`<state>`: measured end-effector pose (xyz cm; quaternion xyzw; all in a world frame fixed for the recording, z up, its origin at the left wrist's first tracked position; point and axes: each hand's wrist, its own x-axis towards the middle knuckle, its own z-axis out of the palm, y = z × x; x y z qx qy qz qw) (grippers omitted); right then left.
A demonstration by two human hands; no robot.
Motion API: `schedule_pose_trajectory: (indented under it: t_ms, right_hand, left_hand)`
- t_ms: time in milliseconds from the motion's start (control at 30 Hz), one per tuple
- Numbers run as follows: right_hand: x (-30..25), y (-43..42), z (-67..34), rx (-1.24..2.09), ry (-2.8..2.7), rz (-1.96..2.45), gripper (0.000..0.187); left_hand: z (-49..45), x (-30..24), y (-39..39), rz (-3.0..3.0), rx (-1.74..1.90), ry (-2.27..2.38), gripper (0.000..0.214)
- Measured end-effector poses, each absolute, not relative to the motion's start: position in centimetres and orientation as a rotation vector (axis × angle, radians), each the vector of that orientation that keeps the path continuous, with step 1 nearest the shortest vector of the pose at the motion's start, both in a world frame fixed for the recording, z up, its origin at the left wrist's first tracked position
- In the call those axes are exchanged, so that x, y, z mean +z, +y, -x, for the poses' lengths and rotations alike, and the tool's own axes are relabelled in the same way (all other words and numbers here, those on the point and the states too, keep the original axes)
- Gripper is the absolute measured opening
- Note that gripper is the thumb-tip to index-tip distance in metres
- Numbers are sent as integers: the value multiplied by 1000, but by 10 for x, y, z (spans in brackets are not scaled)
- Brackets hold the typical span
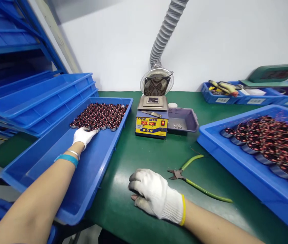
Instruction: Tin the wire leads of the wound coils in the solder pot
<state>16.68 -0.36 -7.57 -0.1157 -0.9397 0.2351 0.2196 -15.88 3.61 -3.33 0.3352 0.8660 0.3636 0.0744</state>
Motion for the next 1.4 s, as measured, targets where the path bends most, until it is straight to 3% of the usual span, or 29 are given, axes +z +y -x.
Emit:
schedule_pose_trajectory:
  t_ms: [100,300,367,500,633,767,833,1033,1200,1400]
  right_hand:
    - [-71,-4,-168,679,-2387,424,27]
    - [-43,0,-166,834,-1889,895,66]
    - [-38,2,-164,893,-1798,971,63]
    - [-42,6,-160,1030,-1670,1034,37]
    - [-46,11,-158,1524,-1428,920,44]
    - [-45,17,-161,1919,-1198,770,45]
    - [-45,18,-165,2022,-1178,726,49]
    - [-40,20,-174,2167,-1178,714,53]
    - [-35,19,-175,2182,-1228,834,47]
    - [-43,16,-177,2309,-1351,796,53]
  left_hand:
    - [136,-11,39,-1044,1226,2561,42]
    - [20,9,18,-1378,1211,2078,42]
    - [-14,9,2,-1486,1023,2010,36]
    - [-35,9,-11,-1651,738,2046,33]
    - [-24,5,-5,-1661,664,1944,32]
    - [-18,2,-6,-1491,681,1640,66]
    - [-18,3,-9,-1358,671,1456,69]
    - [-7,5,-10,-1239,791,1322,53]
    - [2,6,-2,-1331,889,1344,17]
    - [-12,7,-4,-1143,1329,1469,8]
